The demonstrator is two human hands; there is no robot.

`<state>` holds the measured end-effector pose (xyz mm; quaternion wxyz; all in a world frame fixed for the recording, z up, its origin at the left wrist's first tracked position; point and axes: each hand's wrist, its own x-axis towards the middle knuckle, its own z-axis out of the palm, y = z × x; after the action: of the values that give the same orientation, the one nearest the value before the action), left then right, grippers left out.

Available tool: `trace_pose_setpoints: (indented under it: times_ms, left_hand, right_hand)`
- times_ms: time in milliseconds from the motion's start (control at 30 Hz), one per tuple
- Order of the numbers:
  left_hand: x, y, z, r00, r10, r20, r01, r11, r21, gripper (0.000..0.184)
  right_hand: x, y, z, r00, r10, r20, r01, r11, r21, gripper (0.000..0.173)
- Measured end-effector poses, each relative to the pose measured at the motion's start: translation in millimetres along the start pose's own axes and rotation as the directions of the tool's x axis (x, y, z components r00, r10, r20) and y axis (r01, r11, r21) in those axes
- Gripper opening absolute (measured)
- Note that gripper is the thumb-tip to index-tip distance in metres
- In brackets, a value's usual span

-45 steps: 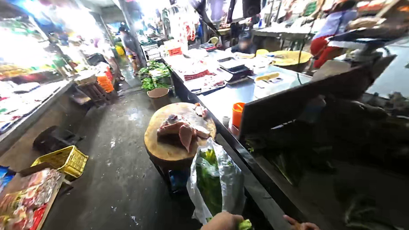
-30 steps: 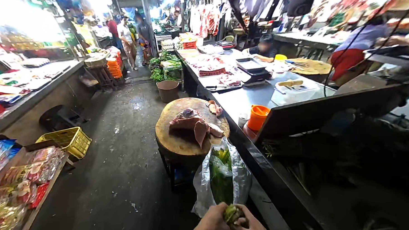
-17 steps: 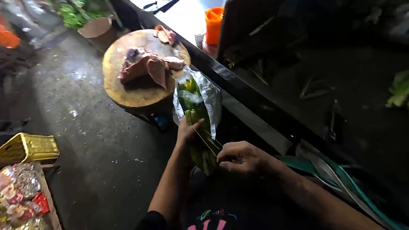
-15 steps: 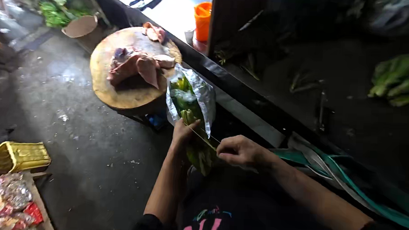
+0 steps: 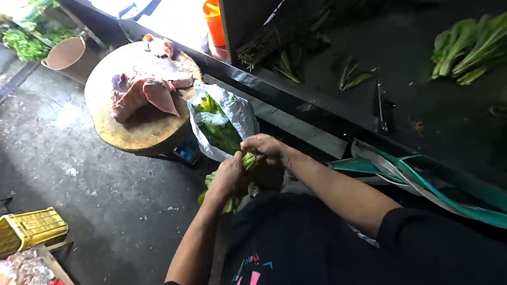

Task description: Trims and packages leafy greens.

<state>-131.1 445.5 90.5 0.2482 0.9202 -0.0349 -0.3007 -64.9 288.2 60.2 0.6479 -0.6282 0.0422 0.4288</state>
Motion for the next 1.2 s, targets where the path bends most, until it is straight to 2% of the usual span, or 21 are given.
trace_pose_setpoints:
  times_ms: [67, 133, 200, 233, 300, 367, 433, 467, 500, 533, 567, 600, 667, 733, 800, 867, 933, 1000, 1100, 1200]
  left_hand:
    - [-1, -5, 6, 0.995, -0.099, -0.012, 0.100, 0.993, 0.059, 0.050]
    - [-1, -19, 6, 0.986, -0.165, -0.039, 0.167, 0.985, 0.041, 0.046]
    - [3, -34, 6, 0.973, -0.229, -0.026, 0.227, 0.972, -0.061, 0.050]
    - [6, -38, 8, 0.972, -0.232, -0.016, 0.229, 0.966, -0.120, 0.054]
    - [12, -45, 19, 0.980, -0.196, -0.033, 0.185, 0.960, -0.211, 0.061]
    - [15, -47, 35, 0.977, -0.212, -0.025, 0.202, 0.955, -0.219, 0.068]
    - [18, -46, 48, 0.968, -0.252, 0.001, 0.250, 0.960, -0.125, 0.070]
    - [22, -46, 54, 0.968, -0.252, 0.003, 0.252, 0.966, -0.060, 0.069]
    - [26, -43, 57, 0.971, -0.241, 0.012, 0.240, 0.971, 0.005, 0.067]
    - [30, -37, 59, 0.977, -0.211, 0.032, 0.209, 0.975, 0.069, 0.066]
    - [33, -30, 59, 0.985, -0.165, 0.050, 0.158, 0.980, 0.120, 0.065]
    - [36, -22, 57, 0.991, -0.117, 0.066, 0.105, 0.981, 0.166, 0.063]
    - [47, -1, 47, 0.993, -0.068, 0.095, 0.044, 0.971, 0.234, 0.063]
    - [59, 14, 41, 0.997, -0.014, 0.071, -0.005, 0.964, 0.266, 0.062]
    - [66, 20, 41, 0.982, 0.173, -0.074, -0.150, 0.958, 0.246, 0.067]
    - [74, 29, 36, 0.889, 0.379, -0.256, -0.334, 0.921, 0.201, 0.078]
    - [81, 41, 30, 0.795, 0.465, -0.390, -0.446, 0.884, 0.143, 0.079]
    - [90, 52, 26, 0.776, 0.422, -0.468, -0.452, 0.890, 0.055, 0.071]
    - [111, 67, 37, 0.850, 0.287, -0.442, -0.352, 0.933, -0.070, 0.062]
    - [139, 90, 59, 0.930, 0.192, -0.313, -0.246, 0.958, -0.145, 0.054]
  right_hand:
    - [-13, -9, 12, 0.985, -0.164, 0.048, 0.170, 0.952, -0.255, 0.021]
    - [-27, -6, 25, 0.933, -0.309, 0.184, 0.358, 0.757, -0.546, 0.025]
    - [-38, 12, 36, 0.872, -0.397, 0.287, 0.479, 0.565, -0.672, 0.032]
    - [-39, 27, 38, 0.838, -0.467, 0.283, 0.517, 0.512, -0.686, 0.032]
    - [-33, 51, 34, 0.769, -0.602, 0.215, 0.565, 0.483, -0.669, 0.027]
    - [-28, 62, 27, 0.750, -0.641, 0.163, 0.564, 0.491, -0.665, 0.022]
    - [-27, 60, 19, 0.781, -0.619, 0.083, 0.492, 0.529, -0.692, 0.022]
    - [-26, 55, 13, 0.823, -0.565, 0.048, 0.432, 0.569, -0.700, 0.028]
    - [-25, 48, 5, 0.893, -0.449, 0.035, 0.343, 0.627, -0.700, 0.041]
    - [-22, 42, -4, 0.957, -0.284, 0.061, 0.246, 0.683, -0.687, 0.057]
    - [-15, 41, -13, 0.983, -0.141, 0.116, 0.182, 0.722, -0.667, 0.067]
    - [-9, 45, -21, 0.981, -0.078, 0.175, 0.174, 0.747, -0.642, 0.066]
    - [-4, 51, -38, 0.972, -0.079, 0.223, 0.195, 0.800, -0.568, 0.053]
    - [-12, 62, -55, 0.983, -0.149, 0.106, 0.182, 0.868, -0.463, 0.042]
    - [-23, 74, -74, 0.985, -0.170, -0.033, 0.150, 0.931, -0.334, 0.039]
    - [-38, 79, -102, 0.971, -0.141, -0.192, 0.118, 0.985, -0.128, 0.039]
    - [-58, 75, -139, 0.937, -0.096, -0.336, 0.160, 0.973, 0.168, 0.039]
    - [-84, 56, -189, 0.881, -0.073, -0.468, 0.281, 0.876, 0.392, 0.035]
    - [-132, 23, -289, 0.739, -0.076, -0.670, 0.490, 0.743, 0.456, 0.027]
    - [-170, 12, -396, 0.563, -0.162, -0.810, 0.659, 0.679, 0.323, 0.028]
